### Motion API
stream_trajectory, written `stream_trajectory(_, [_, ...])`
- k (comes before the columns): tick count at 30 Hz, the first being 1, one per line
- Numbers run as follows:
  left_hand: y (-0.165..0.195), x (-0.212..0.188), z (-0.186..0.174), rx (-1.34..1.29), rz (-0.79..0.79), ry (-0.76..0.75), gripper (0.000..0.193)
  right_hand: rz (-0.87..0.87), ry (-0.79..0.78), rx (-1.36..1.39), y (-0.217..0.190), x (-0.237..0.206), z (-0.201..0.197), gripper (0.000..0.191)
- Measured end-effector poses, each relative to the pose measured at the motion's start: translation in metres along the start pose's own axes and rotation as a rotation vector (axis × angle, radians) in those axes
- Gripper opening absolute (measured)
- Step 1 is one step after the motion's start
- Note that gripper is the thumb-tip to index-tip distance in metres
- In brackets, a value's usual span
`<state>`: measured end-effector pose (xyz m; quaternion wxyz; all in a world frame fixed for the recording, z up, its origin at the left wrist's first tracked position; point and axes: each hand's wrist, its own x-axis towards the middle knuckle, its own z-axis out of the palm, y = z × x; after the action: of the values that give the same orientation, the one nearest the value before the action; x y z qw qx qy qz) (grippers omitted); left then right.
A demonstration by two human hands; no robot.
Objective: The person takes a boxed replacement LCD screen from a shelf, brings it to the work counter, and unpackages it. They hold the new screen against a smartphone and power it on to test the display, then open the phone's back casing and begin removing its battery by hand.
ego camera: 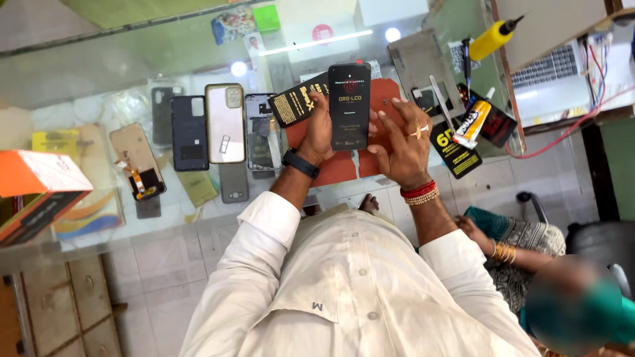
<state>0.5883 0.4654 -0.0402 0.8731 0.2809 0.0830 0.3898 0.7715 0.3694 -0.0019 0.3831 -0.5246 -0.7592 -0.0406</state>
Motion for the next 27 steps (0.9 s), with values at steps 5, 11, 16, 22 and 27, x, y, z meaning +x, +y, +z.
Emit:
stream_trajectory(5, [0.002,0.006,0.005,0.007,0.032,-0.01,0.104,-0.048,0.005,0.066,0.007,0.001,-0.008,0.057])
stream_trajectory(11, [-0.004,0.009,0.01,0.018,0.007,0.013,0.107,0.054,0.119,0.019,0.022,-0.011,-0.011,0.031])
stream_trajectory(16, [-0.009,0.011,0.02,0.093,0.088,0.065,0.109,0.204,0.099,0.054,0.036,-0.009,-0.014,0.021])
stream_trajectory(22, [-0.015,0.013,0.022,0.131,0.127,0.102,0.106,0.198,0.081,0.068,0.042,-0.013,-0.017,0.018])
stream_trajectory(27, [-0.017,0.01,0.016,0.08,0.095,0.081,0.108,0.151,0.078,0.024,0.039,-0.013,-0.015,0.017])
